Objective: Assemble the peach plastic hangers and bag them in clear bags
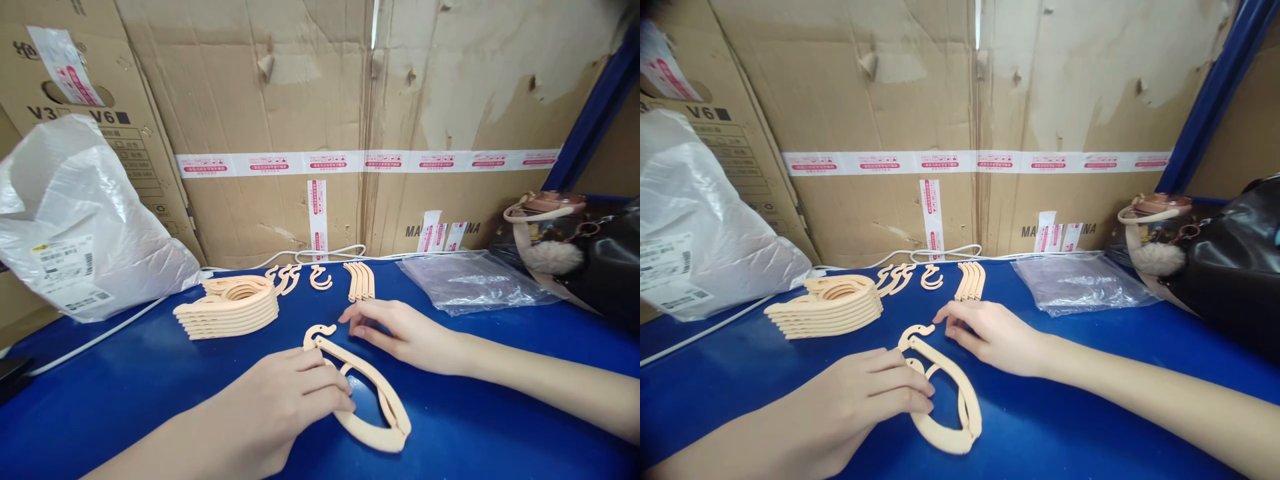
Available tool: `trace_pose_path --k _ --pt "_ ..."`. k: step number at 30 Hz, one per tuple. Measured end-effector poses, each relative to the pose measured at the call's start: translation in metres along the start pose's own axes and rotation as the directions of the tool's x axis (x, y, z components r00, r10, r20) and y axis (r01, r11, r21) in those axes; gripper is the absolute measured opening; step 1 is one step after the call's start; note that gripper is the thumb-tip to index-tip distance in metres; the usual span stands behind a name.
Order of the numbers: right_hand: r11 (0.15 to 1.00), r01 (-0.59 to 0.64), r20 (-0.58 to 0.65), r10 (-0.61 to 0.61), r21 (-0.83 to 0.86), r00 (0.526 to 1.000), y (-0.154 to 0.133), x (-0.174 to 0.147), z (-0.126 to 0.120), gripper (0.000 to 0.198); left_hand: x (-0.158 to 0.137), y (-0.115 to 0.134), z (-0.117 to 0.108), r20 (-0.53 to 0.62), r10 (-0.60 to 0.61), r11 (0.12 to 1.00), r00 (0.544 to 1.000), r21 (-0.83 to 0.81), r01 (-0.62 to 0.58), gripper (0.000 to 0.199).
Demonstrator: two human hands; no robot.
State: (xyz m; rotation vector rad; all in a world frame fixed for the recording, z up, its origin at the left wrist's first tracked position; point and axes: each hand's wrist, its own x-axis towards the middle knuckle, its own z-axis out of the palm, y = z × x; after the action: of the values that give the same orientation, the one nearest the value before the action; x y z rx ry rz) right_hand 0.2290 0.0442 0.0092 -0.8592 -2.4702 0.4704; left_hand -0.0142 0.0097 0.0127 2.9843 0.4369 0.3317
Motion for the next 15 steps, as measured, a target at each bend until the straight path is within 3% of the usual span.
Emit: trace_pose_path --k 4,8,12,15 --pt "0.979 -0.036 -0.003 0.036 -0.202 0.999 0.012 0.014 0.003 0.022 -0.001 -0.010 0.006 -0.089 -0.013 0.996 0.996 -0.084 0.005 0.042" --pt "0.962 -0.006 0.049 0.020 -0.273 0.999 0.011 0.030 0.010 0.021 -0.003 -0.012 0.006 -0.214 -0.103 0.992 0.971 -0.097 0.083 0.031" --pt "0.963 -0.017 -0.007 0.016 -0.268 1.000 0.005 0.036 0.012 0.013 -0.003 0.000 -0.001 -0.210 -0.255 0.964 0.944 0.018 0.265 0.016" --pt "0.978 -0.086 -0.140 0.059 -0.192 0.988 0.001 0.033 0.003 0.014 -0.003 0.008 -0.004 -0.164 -0.362 0.918 0.918 0.107 0.381 0.004"
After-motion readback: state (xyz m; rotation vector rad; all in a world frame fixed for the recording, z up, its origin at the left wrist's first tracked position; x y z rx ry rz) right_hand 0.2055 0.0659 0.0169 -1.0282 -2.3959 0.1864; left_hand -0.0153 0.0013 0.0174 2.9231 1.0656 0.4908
